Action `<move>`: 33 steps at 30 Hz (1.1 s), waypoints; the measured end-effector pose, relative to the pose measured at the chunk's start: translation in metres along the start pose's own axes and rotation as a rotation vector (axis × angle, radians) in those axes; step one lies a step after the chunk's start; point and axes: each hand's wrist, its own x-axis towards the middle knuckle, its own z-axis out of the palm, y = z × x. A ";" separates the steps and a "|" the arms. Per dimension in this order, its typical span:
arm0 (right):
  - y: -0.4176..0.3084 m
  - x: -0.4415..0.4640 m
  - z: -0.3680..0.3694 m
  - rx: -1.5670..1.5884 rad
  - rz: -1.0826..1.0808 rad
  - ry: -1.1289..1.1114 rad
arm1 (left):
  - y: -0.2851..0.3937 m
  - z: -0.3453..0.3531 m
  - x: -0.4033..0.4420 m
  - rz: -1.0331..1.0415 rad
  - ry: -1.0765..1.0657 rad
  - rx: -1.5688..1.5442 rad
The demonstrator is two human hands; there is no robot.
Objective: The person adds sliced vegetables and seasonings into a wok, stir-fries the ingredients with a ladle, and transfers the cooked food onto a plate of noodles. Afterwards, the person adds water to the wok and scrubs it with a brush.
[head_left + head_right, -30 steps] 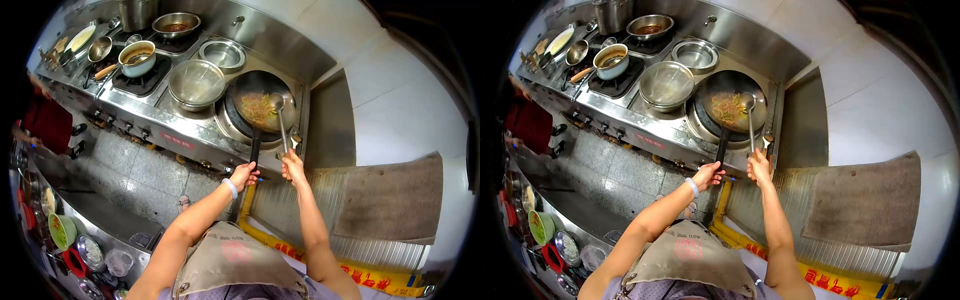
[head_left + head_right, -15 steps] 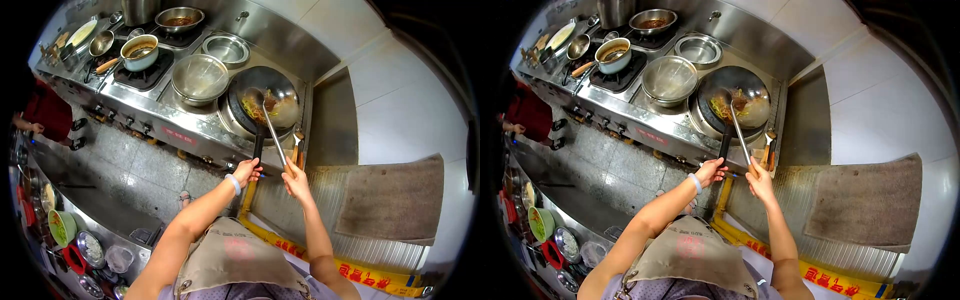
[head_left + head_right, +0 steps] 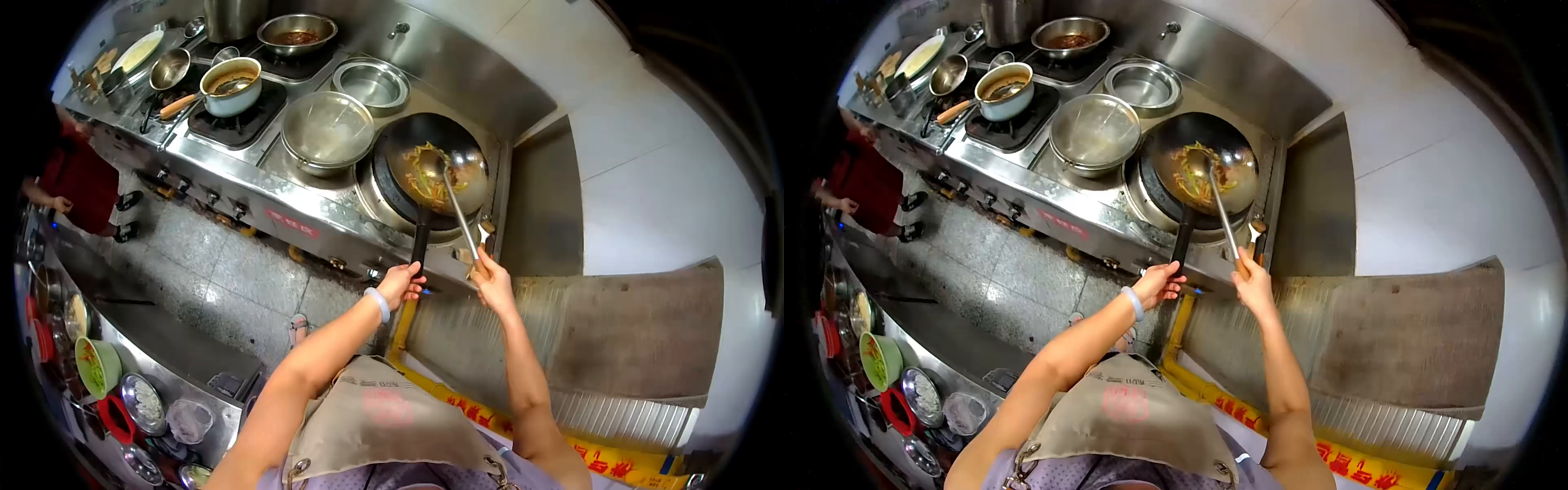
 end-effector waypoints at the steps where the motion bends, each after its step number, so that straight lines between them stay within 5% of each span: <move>1: 0.009 0.009 -0.006 -0.038 -0.025 0.050 | -0.001 0.000 -0.001 -0.001 -0.010 0.003; 9: 0.042 0.093 -0.015 -0.261 -0.215 0.093 | -0.001 0.000 -0.002 0.008 0.005 -0.006; 17: -0.007 -0.036 -0.069 -0.479 -0.332 0.129 | -0.002 -0.002 0.000 0.002 -0.007 0.011; 23: -0.002 -0.030 -0.068 -0.509 -0.197 0.080 | -0.002 -0.001 0.000 0.006 -0.004 0.015; 25: 0.000 -0.021 -0.052 -0.471 -0.097 0.093 | -0.003 -0.002 0.002 0.010 -0.009 0.018; 28: 0.033 0.006 -0.020 -0.309 -0.282 0.327 | -0.004 0.000 0.001 -0.003 0.005 0.007; 29: 0.067 0.033 -0.011 -0.304 -0.228 0.298 | -0.004 -0.001 0.003 0.002 -0.013 -0.003; 31: 0.019 0.025 0.008 0.288 0.228 0.034 | -0.004 -0.003 0.005 0.015 -0.024 -0.014; 33: 0.006 0.029 0.016 0.511 0.274 -0.003 | -0.004 -0.002 0.005 0.001 0.002 0.024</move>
